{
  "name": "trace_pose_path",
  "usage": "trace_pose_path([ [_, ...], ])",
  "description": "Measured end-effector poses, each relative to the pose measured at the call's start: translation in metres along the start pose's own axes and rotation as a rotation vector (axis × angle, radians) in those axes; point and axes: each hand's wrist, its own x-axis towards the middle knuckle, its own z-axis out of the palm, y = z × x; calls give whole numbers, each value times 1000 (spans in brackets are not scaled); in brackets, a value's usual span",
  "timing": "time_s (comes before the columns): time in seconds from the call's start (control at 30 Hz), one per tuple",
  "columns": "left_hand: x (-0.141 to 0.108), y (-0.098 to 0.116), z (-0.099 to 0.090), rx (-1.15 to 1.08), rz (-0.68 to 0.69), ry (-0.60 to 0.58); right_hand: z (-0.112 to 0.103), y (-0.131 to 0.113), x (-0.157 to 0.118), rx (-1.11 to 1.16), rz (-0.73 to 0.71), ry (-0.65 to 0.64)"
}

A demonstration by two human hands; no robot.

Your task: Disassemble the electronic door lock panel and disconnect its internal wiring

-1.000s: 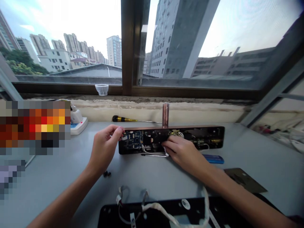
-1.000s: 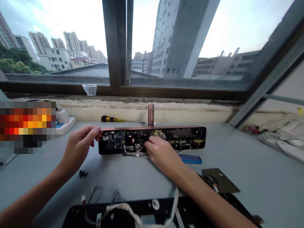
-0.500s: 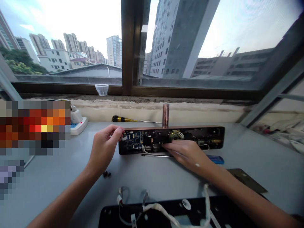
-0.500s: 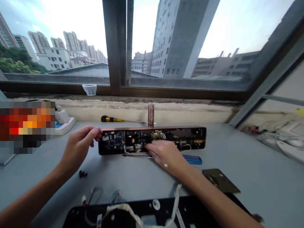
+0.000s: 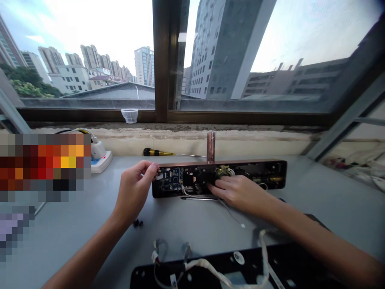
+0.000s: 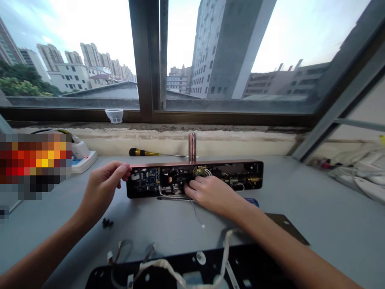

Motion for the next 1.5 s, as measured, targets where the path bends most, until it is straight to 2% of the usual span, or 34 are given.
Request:
trace_pose_path([
  [0.07,0,0,0,10,4,1,1,0,-1,4,0,-12],
  [0.33,1,1,0,10,10,-6,2,-3,-3,156,154,-70],
  [0.47,0,3,-1,23,7,-4,3,-6,0,235,212,0],
  [0.7,0,2,0,27,9,-3,7,-11,5,381,445,112],
  [0.87,1,2,-1,27,5,-13,8,-15,5,453,535,117],
  [1.03,1,1,-1,21,5,-16,9,-15,4,584,531,108],
  [1.2,0,0,0,25,5,1,8,-15,3,574,527,116],
  [1.43,2,-3,1,-15,-21,121,9,-16,1,613,538,127],
  [1.5,4,-5,2,-32,-49,95,10,-17,0,614,545,127],
])
